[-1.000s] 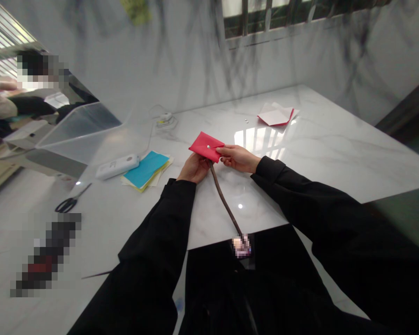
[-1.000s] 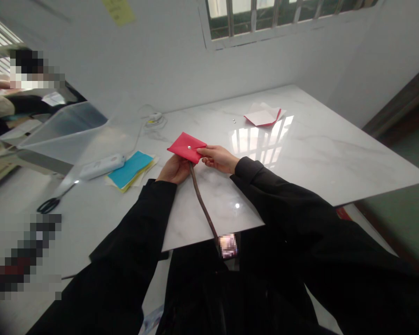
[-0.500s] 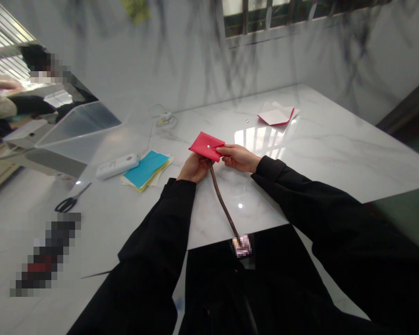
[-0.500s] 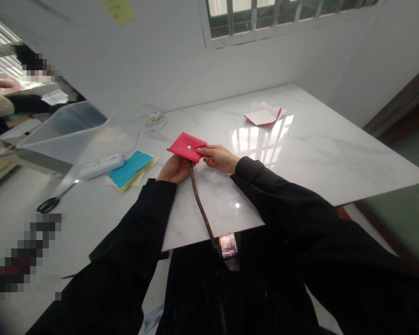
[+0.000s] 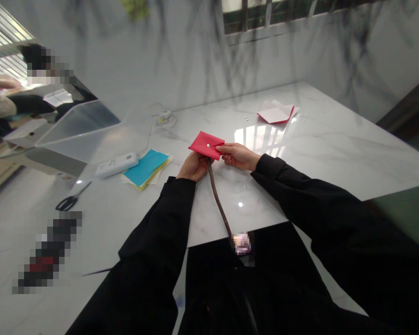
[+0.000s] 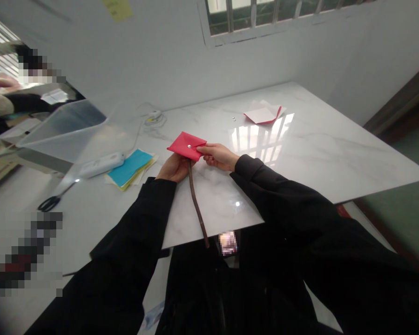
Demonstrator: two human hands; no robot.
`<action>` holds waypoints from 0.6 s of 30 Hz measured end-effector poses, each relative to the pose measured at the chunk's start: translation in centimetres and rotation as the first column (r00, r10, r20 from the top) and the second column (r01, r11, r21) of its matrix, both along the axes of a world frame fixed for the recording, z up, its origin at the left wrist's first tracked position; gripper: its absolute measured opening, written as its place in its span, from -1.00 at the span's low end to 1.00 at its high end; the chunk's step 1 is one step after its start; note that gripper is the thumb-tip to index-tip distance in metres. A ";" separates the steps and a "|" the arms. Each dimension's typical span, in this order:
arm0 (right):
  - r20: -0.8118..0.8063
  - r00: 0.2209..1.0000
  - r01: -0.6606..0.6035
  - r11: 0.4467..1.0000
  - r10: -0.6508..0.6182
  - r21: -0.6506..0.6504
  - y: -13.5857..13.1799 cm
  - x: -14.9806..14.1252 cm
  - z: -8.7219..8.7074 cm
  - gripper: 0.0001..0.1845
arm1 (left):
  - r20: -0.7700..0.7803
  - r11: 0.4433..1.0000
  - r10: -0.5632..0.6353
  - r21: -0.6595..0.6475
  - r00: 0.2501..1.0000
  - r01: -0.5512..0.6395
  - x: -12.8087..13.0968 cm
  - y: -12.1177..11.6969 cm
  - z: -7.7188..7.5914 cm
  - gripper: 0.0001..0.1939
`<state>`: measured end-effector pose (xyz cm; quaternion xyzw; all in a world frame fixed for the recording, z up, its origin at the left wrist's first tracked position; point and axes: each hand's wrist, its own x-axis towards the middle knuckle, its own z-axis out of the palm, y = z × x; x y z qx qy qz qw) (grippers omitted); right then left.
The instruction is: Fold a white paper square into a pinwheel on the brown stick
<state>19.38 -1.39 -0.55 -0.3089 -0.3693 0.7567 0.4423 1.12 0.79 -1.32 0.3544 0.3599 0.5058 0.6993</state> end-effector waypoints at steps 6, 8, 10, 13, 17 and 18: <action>-0.006 1.000 -0.011 1.000 0.011 0.007 -0.2 0.0 0.3 -0.93 | -0.063 0.999 0.048 0.013 0.997 -0.048 -0.2 0.2 0.1 -0.91; -0.017 1.000 0.004 1.000 -0.004 0.003 -0.1 0.1 0.3 -0.92 | -0.100 0.997 0.057 0.061 0.993 -0.051 -0.4 0.3 0.1 -0.90; -0.022 0.999 0.032 0.999 -0.032 0.010 0.1 0.3 0.2 -0.93 | -0.129 0.991 0.094 0.106 0.987 -0.080 -0.6 0.5 -0.1 -0.81; -0.002 0.996 0.090 0.995 -0.090 0.036 0.6 0.9 0.0 -0.95 | -0.197 0.964 0.221 0.193 0.955 -0.184 -0.9 0.8 -0.8 -0.72; 0.081 0.973 0.213 0.975 -0.217 0.063 1.1 1.4 -0.2 -0.93 | -0.311 0.893 0.391 0.357 0.866 -0.275 -1.3 1.4 -1.6 -0.72; 0.103 0.963 0.242 0.967 -0.249 0.076 1.2 1.5 -0.3 -0.92 | -0.317 0.872 0.428 0.392 0.846 -0.294 -1.3 1.5 -1.6 -0.72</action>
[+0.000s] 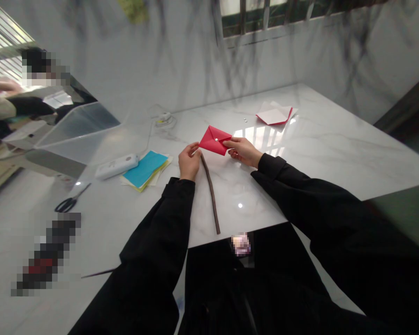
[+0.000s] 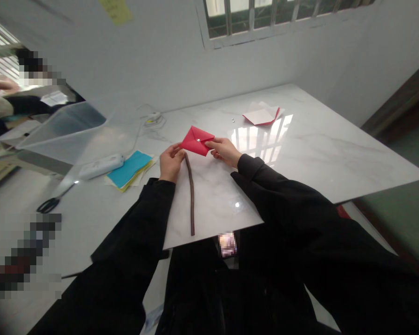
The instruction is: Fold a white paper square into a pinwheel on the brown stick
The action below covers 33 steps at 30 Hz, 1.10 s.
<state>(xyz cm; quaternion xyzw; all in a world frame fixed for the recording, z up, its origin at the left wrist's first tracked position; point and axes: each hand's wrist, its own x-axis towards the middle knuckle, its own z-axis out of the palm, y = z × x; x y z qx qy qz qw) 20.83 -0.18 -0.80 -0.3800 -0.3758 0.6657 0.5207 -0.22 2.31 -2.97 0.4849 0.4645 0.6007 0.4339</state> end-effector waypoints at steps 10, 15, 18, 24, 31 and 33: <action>0.217 0.973 0.048 0.984 -0.085 0.173 -0.3 -0.1 -0.4 -0.87 | 0.194 0.977 -0.145 -0.127 0.970 0.171 1.0 -1.2 2.1 -0.47; 0.235 0.967 0.037 0.970 -0.095 0.239 -0.5 -0.3 -0.7 -0.79 | 0.123 0.966 -0.226 -0.100 0.966 0.239 1.5 -2.3 2.5 -0.39; 0.229 0.968 0.042 0.969 -0.099 0.242 -0.4 -0.4 -0.9 -0.80 | 0.116 0.961 -0.245 -0.104 0.963 0.257 1.5 -2.6 2.6 -0.44; 0.211 0.972 0.054 0.969 -0.107 0.241 -0.4 -0.6 -0.9 -0.83 | 0.133 0.949 -0.265 -0.138 0.955 0.283 1.6 -2.8 2.8 -0.51; 0.269 0.958 0.027 0.963 -0.101 0.267 -0.9 -0.7 -0.5 -0.84 | 0.169 0.945 -0.269 -0.144 0.948 0.293 1.6 -2.8 2.8 -0.57; 0.272 0.958 0.018 0.961 -0.096 0.276 -0.9 -0.7 -0.5 -0.85 | 0.174 0.947 -0.259 -0.146 0.950 0.285 1.6 -2.8 2.7 -0.57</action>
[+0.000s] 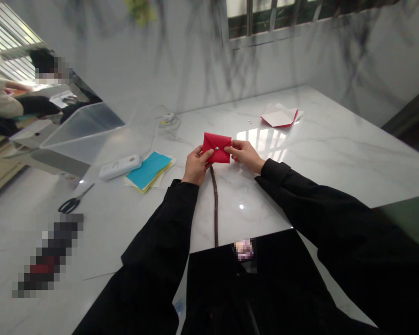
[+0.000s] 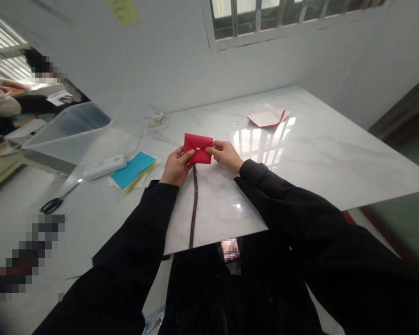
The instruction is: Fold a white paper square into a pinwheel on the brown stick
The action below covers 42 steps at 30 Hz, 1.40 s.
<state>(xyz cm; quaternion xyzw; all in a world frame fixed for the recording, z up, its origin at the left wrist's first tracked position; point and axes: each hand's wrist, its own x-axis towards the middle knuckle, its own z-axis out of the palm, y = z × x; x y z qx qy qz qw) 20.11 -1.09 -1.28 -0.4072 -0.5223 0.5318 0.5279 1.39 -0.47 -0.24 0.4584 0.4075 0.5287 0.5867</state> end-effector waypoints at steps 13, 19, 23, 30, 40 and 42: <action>0.231 0.964 0.087 0.976 -0.133 0.198 0.4 0.0 -0.8 -0.79 | -0.017 1.000 0.023 -0.012 1.000 -0.023 0.2 0.0 0.0 -0.54; 0.370 0.786 0.192 0.764 -0.495 0.616 -0.8 -0.4 0.5 -0.57 | -0.049 0.994 0.083 0.079 0.995 -0.079 0.3 0.3 -0.5 -0.57; 0.451 0.738 0.072 0.723 -0.501 0.687 -1.3 -0.9 0.9 -0.82 | -0.062 0.986 0.075 0.151 0.995 -0.065 0.5 0.4 -0.7 -0.60; 0.496 0.758 0.023 0.777 -0.424 0.629 -1.3 -1.0 0.6 -0.91 | -0.122 0.973 0.060 0.227 0.991 -0.031 0.5 0.5 -1.0 -0.61; 0.463 0.839 0.002 0.852 -0.286 0.524 -0.4 0.4 0.8 -0.91 | -0.262 0.927 0.258 0.338 0.930 -0.162 0.1 0.9 -0.8 -0.76; 0.467 0.825 0.022 0.845 -0.317 0.534 -0.1 1.0 0.6 -0.90 | -0.215 0.913 0.336 0.313 0.917 -0.262 -0.2 1.4 -0.9 -0.78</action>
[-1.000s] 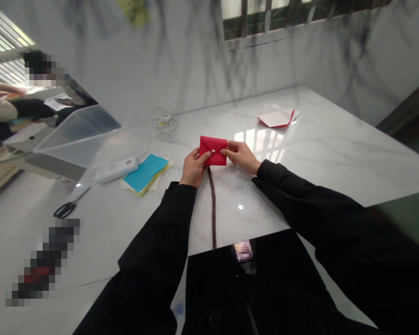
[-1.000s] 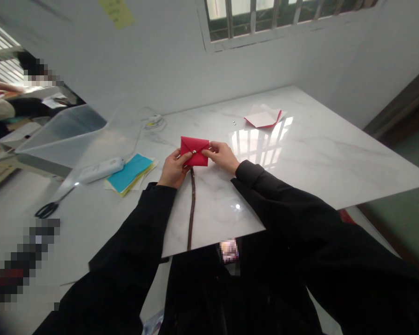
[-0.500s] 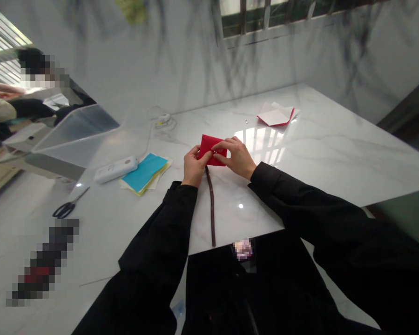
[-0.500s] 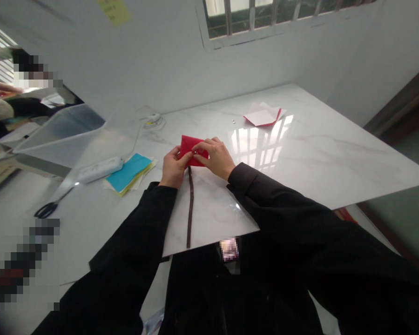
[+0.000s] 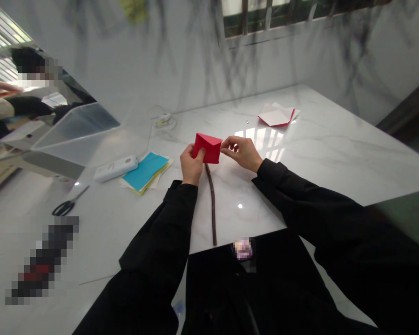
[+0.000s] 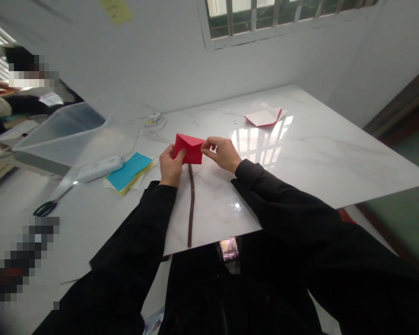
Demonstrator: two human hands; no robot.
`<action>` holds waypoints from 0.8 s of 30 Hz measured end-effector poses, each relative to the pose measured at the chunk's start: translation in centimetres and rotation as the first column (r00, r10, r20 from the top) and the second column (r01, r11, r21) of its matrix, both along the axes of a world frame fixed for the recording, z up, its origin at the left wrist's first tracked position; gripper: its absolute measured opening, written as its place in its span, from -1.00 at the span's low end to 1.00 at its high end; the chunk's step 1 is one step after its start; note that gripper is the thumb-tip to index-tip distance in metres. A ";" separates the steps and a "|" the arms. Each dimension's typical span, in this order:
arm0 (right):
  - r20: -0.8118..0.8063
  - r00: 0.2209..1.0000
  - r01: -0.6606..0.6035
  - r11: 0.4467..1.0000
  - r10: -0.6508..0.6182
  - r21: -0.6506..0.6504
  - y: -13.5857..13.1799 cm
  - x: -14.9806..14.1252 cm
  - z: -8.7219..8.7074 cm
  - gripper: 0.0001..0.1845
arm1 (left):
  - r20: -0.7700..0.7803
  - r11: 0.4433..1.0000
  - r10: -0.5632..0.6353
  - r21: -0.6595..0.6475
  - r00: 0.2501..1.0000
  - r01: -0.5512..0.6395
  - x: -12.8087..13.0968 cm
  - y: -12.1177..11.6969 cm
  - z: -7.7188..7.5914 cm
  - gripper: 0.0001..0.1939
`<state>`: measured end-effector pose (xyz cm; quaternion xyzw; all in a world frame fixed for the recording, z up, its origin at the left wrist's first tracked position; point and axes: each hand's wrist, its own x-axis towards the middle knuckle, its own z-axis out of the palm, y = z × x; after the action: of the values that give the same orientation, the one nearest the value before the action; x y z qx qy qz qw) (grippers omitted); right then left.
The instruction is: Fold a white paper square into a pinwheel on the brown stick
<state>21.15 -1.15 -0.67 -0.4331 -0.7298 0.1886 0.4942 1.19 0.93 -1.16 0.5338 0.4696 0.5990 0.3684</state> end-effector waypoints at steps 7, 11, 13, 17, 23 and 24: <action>0.314 0.948 0.074 0.995 -0.050 -0.066 1.3 1.7 -1.8 -0.94 | 0.346 0.969 0.104 -0.245 0.932 -0.017 -0.6 0.0 0.7 -0.81; 0.425 0.905 0.049 0.996 -0.014 -0.072 1.2 1.6 -2.1 -0.88 | 0.463 0.957 0.094 -0.287 0.882 0.048 -0.5 -0.4 1.0 -0.84; 0.461 0.888 0.035 0.998 -0.007 -0.051 0.9 1.5 -2.0 -0.86 | 0.504 0.945 0.114 -0.321 0.856 0.063 -0.4 -0.3 1.1 -0.85; 0.490 0.872 0.028 0.999 -0.004 -0.042 0.4 1.4 -2.0 -0.83 | 0.575 0.925 0.165 -0.372 0.802 0.077 -0.4 0.1 1.2 -0.89; 0.309 0.948 0.096 0.995 -0.079 -0.038 0.3 1.2 -2.9 -0.85 | 0.545 0.945 0.060 -0.301 0.837 0.129 -0.7 0.5 0.5 -0.82; 0.267 0.958 0.121 0.992 -0.107 -0.035 0.5 1.1 -3.1 -0.81 | 0.527 0.949 0.037 -0.286 0.849 0.136 -0.6 0.6 0.3 -0.78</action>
<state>22.25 -0.69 -3.75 -0.5081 -0.7580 0.1188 0.3914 0.55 1.53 -0.87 0.2963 0.4255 0.6302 0.5779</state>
